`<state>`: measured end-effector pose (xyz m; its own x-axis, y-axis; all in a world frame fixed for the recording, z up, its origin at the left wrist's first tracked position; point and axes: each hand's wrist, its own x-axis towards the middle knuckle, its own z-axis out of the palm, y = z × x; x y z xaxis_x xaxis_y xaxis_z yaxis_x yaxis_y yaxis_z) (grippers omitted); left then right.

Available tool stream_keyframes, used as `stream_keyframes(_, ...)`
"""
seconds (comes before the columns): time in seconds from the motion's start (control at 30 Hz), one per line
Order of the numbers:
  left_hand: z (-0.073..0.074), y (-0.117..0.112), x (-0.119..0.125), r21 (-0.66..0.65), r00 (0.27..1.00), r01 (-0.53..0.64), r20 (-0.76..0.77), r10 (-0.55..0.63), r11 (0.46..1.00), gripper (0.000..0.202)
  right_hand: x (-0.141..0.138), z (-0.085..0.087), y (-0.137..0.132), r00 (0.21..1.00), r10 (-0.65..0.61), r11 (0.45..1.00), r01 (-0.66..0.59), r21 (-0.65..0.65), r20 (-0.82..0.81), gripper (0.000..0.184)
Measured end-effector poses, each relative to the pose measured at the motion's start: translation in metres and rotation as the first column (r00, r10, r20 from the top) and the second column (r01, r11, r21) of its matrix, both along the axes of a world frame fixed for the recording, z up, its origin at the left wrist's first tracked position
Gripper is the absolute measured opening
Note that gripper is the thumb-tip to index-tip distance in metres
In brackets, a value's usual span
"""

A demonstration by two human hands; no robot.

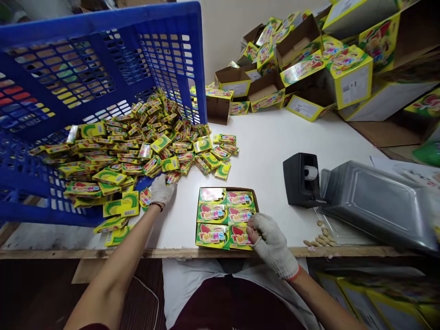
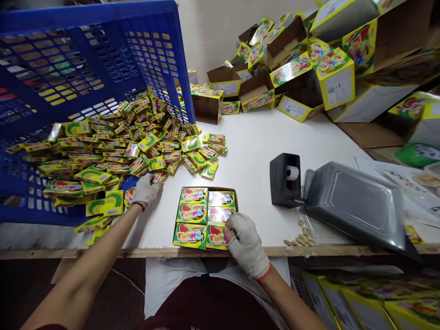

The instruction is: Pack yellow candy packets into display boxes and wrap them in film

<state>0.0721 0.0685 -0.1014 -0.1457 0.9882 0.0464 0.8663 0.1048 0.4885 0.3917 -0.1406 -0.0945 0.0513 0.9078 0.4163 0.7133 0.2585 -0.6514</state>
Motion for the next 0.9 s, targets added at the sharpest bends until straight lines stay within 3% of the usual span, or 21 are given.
stream_keyframes(0.1, -0.001, -0.021, 0.008, 0.01, 0.992, -0.031, 0.121, 0.03, 0.999, 0.039, -0.006, -0.002, 0.002, 0.992, -0.019, 0.996, 0.03, -0.081, 0.128, 0.016)
stream_keyframes(0.23, 0.01, -0.059, 0.027, 0.08, 0.958, -0.057, 0.285, 0.032, 0.995, 0.044, -0.016, -0.007, -0.003, 0.956, -0.03, 0.999, 0.041, -0.031, 0.291, 0.025)
stream_keyframes(0.33, 0.024, -0.087, 0.05, 0.209, 0.855, 0.006, 0.506, -0.113, 0.978, 0.044, -0.013, -0.009, -0.01, 0.93, 0.04, 0.999, -0.03, -0.033, 0.365, 0.029)
stream_keyframes(0.4, 0.032, -0.103, 0.066, 0.315, 0.802, 0.082, 0.543, -0.25, 0.946, 0.047, -0.008, -0.007, -0.012, 0.933, 0.078, 0.997, -0.064, -0.051, 0.353, 0.029)
stream_keyframes(0.47, 0.039, -0.114, 0.081, 0.416, 0.812, 0.214, 0.428, -0.398, 0.884, 0.048, -0.004, -0.002, -0.009, 0.964, 0.073, 0.997, -0.066, -0.036, 0.257, 0.029)
stream_keyframes(0.53, 0.044, -0.121, 0.093, 0.506, 0.786, 0.379, 0.264, -0.558, 0.774, 0.049, -0.001, 0.007, -0.001, 0.997, 0.003, 1.0, -0.002, -0.005, 0.074, 0.034)
stream_keyframes(0.6, 0.046, -0.126, 0.103, 0.573, 0.699, 0.526, 0.129, -0.703, 0.628, 0.052, 0.0, 0.019, 0.013, 0.987, -0.042, 0.999, 0.039, -0.024, -0.156, 0.042)
stream_keyframes(0.67, 0.045, -0.128, 0.112, 0.593, 0.595, 0.637, 0.028, -0.803, 0.493, 0.058, 0.004, 0.032, 0.029, 0.953, -0.009, 0.993, -0.028, -0.118, -0.304, 0.043)
stream_keyframes(0.73, 0.042, -0.125, 0.119, 0.562, 0.544, 0.699, -0.014, -0.839, 0.443, 0.062, 0.01, 0.041, 0.044, 0.941, 0.036, 0.968, -0.117, -0.223, -0.336, 0.036)
stream_keyframes(0.77, 0.041, -0.12, 0.12, 0.536, 0.558, 0.702, -0.004, -0.83, 0.469, 0.063, 0.013, 0.043, 0.05, 0.947, 0.035, 0.955, -0.126, -0.27, -0.319, 0.031)
stream_keyframes(0.8, 0.039, -0.111, 0.12, 0.507, 0.604, 0.68, 0.022, -0.797, 0.53, 0.063, 0.016, 0.043, 0.054, 0.955, 0.019, 0.945, -0.115, -0.307, -0.297, 0.029)
stream_keyframes(0.9, 0.038, -0.067, 0.103, 0.374, 0.838, 0.468, 0.097, -0.536, 0.8, 0.051, 0.019, 0.035, 0.055, 0.97, -0.046, 0.932, -0.044, -0.359, -0.238, 0.034)
